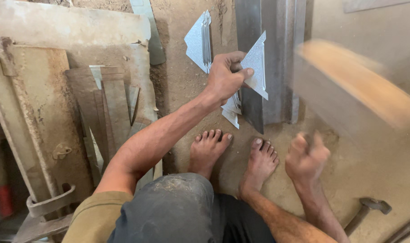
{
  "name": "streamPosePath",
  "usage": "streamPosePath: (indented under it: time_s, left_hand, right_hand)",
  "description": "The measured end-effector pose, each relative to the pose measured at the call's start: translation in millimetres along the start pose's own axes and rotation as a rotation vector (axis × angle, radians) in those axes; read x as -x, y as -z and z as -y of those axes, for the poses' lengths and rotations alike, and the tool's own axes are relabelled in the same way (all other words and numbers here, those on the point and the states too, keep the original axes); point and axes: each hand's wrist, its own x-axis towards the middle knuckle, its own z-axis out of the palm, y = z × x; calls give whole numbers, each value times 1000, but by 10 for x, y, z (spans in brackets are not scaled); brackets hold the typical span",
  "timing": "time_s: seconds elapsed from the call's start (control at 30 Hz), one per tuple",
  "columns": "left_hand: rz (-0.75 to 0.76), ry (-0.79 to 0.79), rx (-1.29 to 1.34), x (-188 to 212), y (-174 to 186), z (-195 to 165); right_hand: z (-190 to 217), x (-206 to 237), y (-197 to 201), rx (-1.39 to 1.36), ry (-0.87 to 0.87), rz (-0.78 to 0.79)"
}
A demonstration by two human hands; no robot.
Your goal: The person sits on the floor of a metal workshop and bends small sheet-metal pieces by hand against a heavy angle-iron bar, striking them with a wooden mallet to form an angle. Each finished piece is placed on a growing stack of completed pieces beside the work area.
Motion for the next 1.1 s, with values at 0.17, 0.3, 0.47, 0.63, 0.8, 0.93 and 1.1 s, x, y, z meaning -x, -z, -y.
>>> streamPosePath:
  time_s: [0.17,0.3,0.47,0.63,0.8,0.93,1.1]
  left_hand:
    - [-32,-54,-155,-12,15,6]
    - [14,-44,25,-47,4,26]
    - [16,-69,-172,196,63,94]
    - [-205,-413,-819,356,542,14]
    - [-473,-352,-1226,-119,1097,-133]
    - [-463,-229,-1098,-157,1245,-117]
    - [-457,-159,-1027,21,1263,-284]
  right_hand:
    - [-28,26,-67,-178,-39,-100]
    - [-26,35,-79,-101,89,-42]
    - [-81,104,21,-367,-124,-65]
    - [-255,295,24,-534,-250,-38]
    - [-439,356,-151,-557,-378,48]
    - [-488,365,-203,-588,-407,47]
    - [-464,391,-145,-597,-393,30]
